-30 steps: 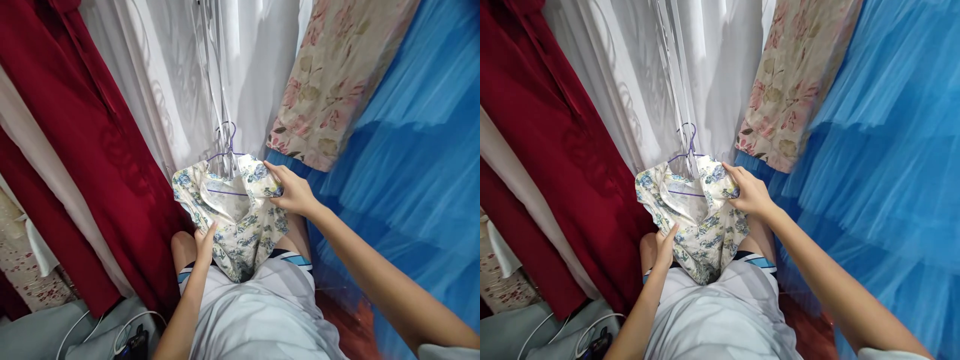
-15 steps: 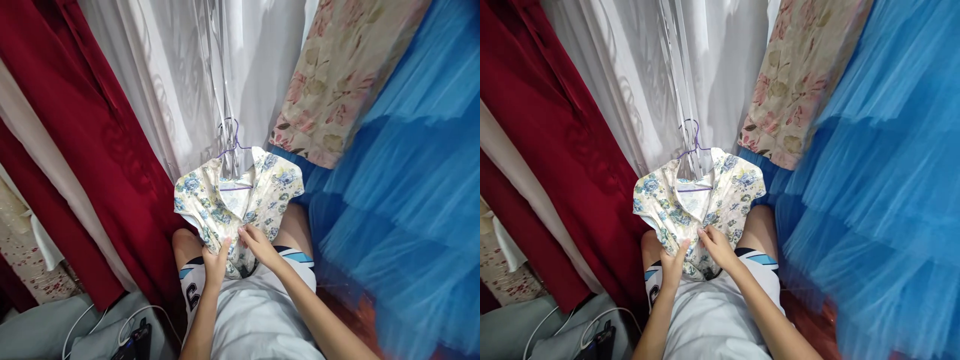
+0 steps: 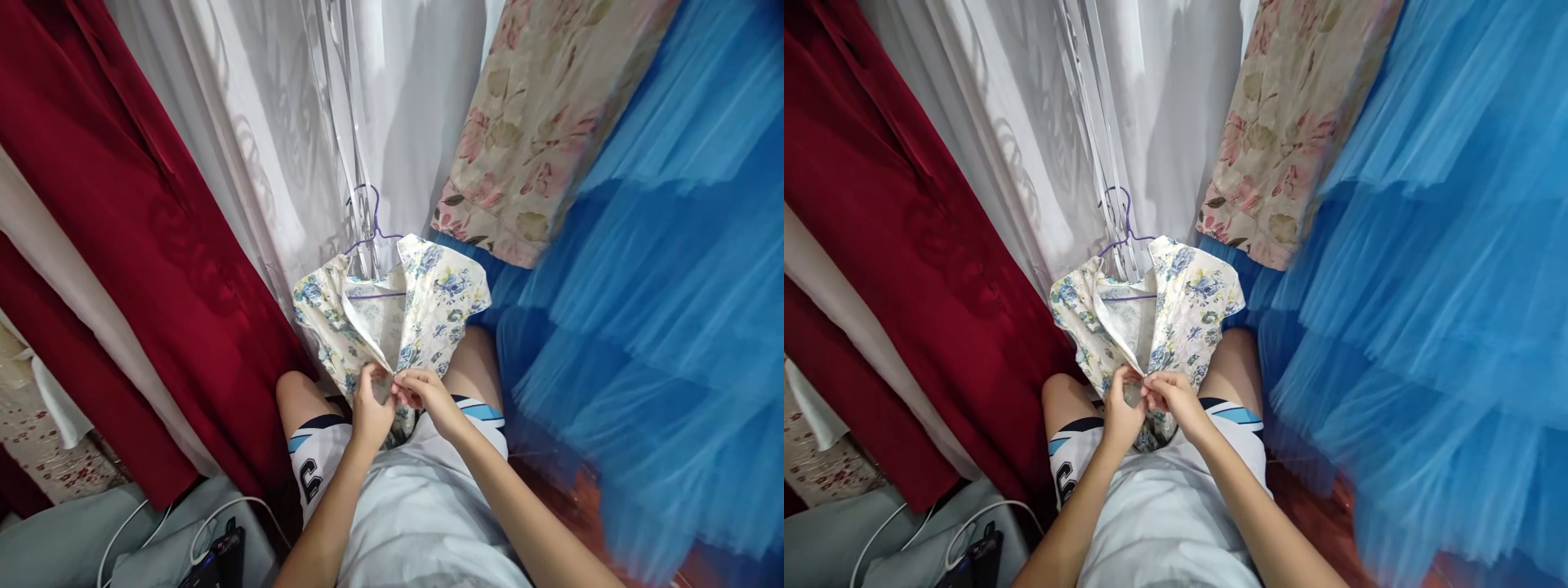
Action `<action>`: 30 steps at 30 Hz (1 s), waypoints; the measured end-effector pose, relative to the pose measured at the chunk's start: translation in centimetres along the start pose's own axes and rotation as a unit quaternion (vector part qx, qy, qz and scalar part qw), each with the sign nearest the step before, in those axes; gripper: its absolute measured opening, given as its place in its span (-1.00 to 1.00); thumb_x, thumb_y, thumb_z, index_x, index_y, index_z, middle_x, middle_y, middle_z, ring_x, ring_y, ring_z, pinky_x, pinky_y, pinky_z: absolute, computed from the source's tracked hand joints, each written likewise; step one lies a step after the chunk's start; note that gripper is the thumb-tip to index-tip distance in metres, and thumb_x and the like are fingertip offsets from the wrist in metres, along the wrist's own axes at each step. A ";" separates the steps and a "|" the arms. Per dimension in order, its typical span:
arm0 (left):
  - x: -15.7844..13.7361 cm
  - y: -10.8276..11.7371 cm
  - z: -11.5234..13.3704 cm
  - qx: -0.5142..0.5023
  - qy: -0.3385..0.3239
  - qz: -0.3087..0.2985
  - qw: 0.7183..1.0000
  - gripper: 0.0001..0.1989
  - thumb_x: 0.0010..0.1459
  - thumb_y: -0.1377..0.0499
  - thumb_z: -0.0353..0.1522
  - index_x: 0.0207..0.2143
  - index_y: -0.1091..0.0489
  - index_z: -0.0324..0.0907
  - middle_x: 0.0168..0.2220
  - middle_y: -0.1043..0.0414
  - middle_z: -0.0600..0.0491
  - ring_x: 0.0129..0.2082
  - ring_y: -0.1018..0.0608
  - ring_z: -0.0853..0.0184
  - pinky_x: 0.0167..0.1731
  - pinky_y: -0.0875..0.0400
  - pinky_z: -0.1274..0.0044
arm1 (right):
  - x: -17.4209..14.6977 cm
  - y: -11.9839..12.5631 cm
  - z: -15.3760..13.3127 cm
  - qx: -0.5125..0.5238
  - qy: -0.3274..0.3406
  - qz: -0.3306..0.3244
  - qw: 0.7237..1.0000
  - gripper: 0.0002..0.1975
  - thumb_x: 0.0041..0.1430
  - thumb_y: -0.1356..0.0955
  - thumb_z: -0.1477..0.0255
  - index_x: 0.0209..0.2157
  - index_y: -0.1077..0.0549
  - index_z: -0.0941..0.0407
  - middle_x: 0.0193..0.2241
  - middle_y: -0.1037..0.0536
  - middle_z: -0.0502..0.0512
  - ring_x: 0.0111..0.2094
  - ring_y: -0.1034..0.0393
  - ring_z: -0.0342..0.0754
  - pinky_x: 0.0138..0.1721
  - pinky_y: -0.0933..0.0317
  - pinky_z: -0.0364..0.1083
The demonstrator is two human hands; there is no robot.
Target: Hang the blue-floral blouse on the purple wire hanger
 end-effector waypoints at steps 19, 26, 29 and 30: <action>2.9 2.4 2.1 0.312 -0.124 -0.321 0.886 -0.78 0.07 -0.08 -0.57 -0.28 -0.38 -0.12 -0.19 -0.48 0.02 -0.27 -0.55 0.23 -0.38 -0.30 0.49 | 10.9 0.5 -17.5 0.180 0.053 -0.011 0.982 -0.88 0.11 -0.29 0.52 -0.43 -0.44 0.25 -0.71 -0.13 -0.16 -0.73 0.24 -0.31 -0.71 0.36 -0.22; 10.3 4.0 5.0 0.066 -0.101 -0.139 0.983 -0.71 0.29 -0.10 -0.34 0.06 -0.33 -0.08 -0.26 -0.50 0.05 -0.33 -0.54 0.33 -0.27 -0.38 0.52 | 8.3 0.1 -17.4 0.014 0.181 0.011 0.983 -0.84 0.08 -0.36 0.40 -0.45 -0.49 0.21 -0.73 -0.28 -0.04 -0.71 0.00 -0.25 -0.66 0.25 -0.20; 16.1 5.1 7.8 0.031 -0.155 -0.041 0.987 -0.65 0.38 0.00 -0.26 0.17 -0.27 -0.07 -0.30 -0.48 0.06 -0.33 -0.53 0.33 -0.24 -0.36 0.51 | 7.6 -0.3 -17.6 -0.035 0.204 0.026 0.978 -0.83 0.06 -0.37 0.38 -0.49 -0.50 0.19 -0.74 -0.31 -0.02 -0.68 -0.07 -0.23 -0.63 0.18 -0.18; 17.7 5.3 8.6 0.046 -0.180 -0.038 0.982 -0.67 0.39 0.01 -0.24 0.12 -0.33 -0.08 -0.29 -0.48 0.05 -0.30 -0.53 0.32 -0.20 -0.36 0.50 | 7.6 -0.4 -17.6 -0.044 0.210 0.029 0.976 -0.83 0.06 -0.37 0.37 -0.50 -0.50 0.18 -0.74 -0.31 -0.02 -0.68 -0.07 -0.23 -0.63 0.16 -0.18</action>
Point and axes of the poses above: each hand's wrist, its own x-axis towards the middle knuckle, its own y-axis out of the back of the hand, z = x × y, the point moved 1 cm from there along x, towards the middle knuckle
